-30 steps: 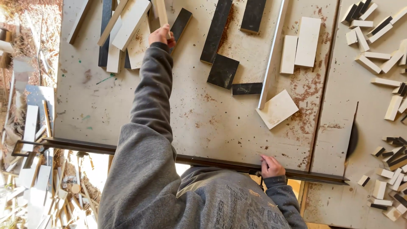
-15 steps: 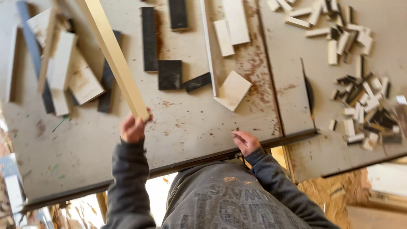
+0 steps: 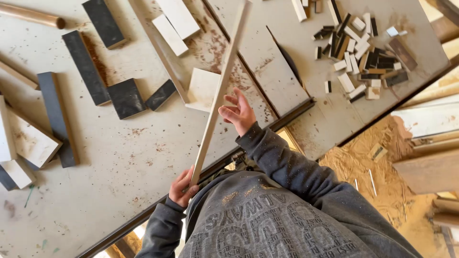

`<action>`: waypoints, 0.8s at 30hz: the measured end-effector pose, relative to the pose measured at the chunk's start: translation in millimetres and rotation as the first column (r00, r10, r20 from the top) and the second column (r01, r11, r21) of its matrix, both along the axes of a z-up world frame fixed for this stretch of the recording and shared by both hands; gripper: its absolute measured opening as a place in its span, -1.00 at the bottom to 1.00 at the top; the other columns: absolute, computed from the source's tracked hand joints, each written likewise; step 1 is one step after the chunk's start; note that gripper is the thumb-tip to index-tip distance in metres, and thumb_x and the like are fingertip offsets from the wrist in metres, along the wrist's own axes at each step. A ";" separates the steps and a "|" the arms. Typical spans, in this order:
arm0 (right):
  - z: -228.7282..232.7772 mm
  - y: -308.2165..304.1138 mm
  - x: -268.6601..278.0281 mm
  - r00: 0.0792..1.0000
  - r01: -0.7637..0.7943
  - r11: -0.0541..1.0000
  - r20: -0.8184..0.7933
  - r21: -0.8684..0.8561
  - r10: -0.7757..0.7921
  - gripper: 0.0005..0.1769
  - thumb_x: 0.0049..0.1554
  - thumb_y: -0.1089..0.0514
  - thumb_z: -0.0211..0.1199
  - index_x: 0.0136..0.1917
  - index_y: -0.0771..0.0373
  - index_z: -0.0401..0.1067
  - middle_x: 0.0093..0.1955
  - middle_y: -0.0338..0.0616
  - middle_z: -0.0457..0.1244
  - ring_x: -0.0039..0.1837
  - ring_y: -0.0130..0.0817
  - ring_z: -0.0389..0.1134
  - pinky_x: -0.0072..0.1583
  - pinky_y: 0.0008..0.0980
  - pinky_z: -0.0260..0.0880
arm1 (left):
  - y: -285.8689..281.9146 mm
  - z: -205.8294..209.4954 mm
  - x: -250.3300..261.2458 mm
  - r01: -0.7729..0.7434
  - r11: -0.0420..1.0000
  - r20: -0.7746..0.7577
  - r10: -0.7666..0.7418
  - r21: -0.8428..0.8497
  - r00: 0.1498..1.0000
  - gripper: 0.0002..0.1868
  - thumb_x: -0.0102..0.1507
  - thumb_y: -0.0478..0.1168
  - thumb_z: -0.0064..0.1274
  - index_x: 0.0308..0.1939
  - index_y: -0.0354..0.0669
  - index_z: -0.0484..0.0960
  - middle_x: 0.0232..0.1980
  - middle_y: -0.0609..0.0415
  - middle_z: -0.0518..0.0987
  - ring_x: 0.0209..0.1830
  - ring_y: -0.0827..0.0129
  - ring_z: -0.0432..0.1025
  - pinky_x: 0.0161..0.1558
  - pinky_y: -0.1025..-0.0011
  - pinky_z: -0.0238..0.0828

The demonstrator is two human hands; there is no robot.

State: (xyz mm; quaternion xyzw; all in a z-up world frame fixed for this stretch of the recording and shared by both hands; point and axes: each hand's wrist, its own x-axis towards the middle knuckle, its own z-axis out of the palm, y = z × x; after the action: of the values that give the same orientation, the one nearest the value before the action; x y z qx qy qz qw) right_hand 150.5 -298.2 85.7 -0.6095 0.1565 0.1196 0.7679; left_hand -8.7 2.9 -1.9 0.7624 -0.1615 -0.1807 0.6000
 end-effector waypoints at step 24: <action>-177.1 -81.3 -84.1 0.940 -0.080 0.513 0.106 -0.855 0.324 -0.58 0.22 -0.04 0.22 0.23 0.24 0.47 0.25 0.01 0.37 0.22 -0.17 0.42 0.28 -0.13 0.48 | -7.6 -82.2 47.8 -0.201 0.735 0.368 -0.071 0.648 0.927 -0.24 -0.03 -0.28 0.39 0.28 -0.12 0.54 0.14 -0.04 0.55 0.18 0.00 0.37 0.21 0.08 0.33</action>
State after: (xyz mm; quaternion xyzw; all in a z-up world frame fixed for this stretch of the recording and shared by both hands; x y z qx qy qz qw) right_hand 66.5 -379.6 -91.4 -0.9262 0.0230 0.0404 0.3743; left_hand 39.1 -4.7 -84.1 0.9525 -0.1673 -0.0591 0.2474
